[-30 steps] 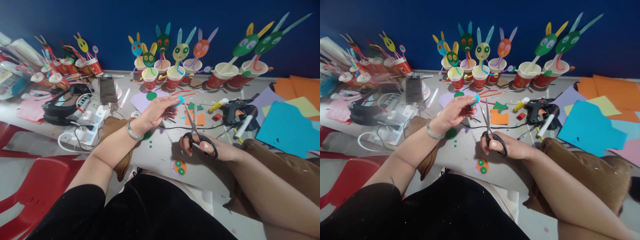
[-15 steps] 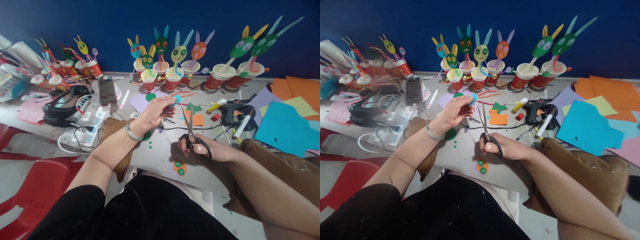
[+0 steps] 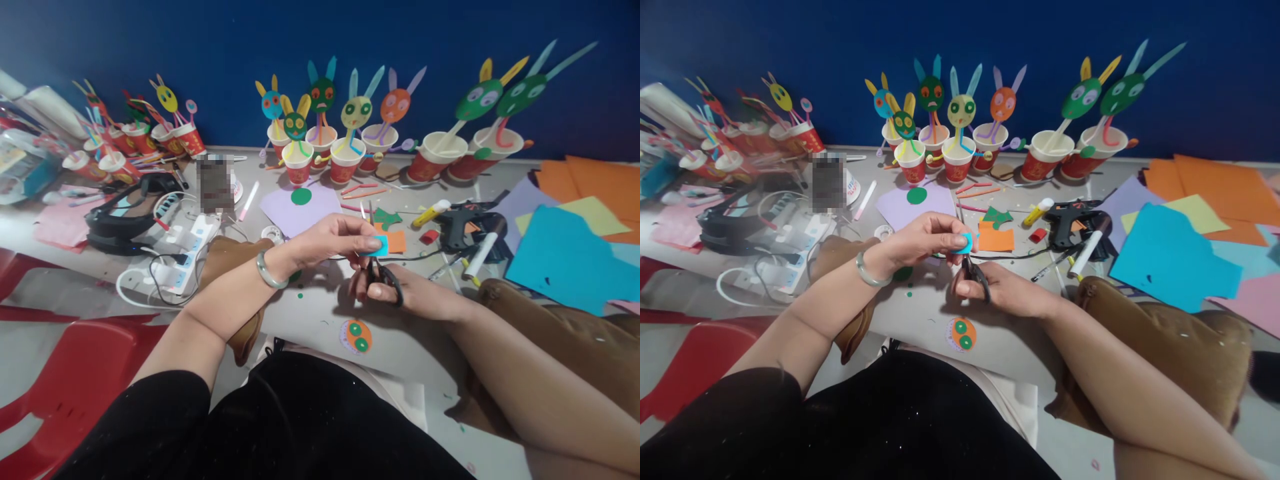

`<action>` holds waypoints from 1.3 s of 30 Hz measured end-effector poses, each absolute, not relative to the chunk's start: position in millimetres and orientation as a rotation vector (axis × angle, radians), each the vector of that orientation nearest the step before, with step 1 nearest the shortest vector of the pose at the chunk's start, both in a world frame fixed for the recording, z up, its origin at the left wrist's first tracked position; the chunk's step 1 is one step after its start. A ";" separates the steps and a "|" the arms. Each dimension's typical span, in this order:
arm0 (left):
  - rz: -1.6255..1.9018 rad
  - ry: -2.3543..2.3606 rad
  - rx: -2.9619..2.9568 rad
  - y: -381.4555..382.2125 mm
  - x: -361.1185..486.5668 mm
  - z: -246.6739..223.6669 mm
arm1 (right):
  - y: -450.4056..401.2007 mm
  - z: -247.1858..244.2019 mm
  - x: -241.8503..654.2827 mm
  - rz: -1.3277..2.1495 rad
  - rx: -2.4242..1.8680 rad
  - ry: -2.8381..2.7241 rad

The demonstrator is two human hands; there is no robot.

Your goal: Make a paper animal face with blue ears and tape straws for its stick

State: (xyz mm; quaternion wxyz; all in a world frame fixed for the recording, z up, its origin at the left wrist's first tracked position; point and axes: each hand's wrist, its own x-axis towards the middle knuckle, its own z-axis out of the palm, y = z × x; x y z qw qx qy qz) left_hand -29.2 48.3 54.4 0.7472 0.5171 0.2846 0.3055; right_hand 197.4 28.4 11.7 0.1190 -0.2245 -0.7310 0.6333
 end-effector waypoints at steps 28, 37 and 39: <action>1.028 0.953 0.813 58.4 -22.6 48.5 | 27.7 16.9 190.9 1.628 -1.144 -1.625; 1.124 1.051 0.710 57.9 -21.2 61.1 | 25.4 24.6 187.9 1.620 -1.191 -1.666; 1.138 1.064 0.709 58.3 -22.0 60.8 | 25.6 25.6 187.5 1.589 -1.185 -1.665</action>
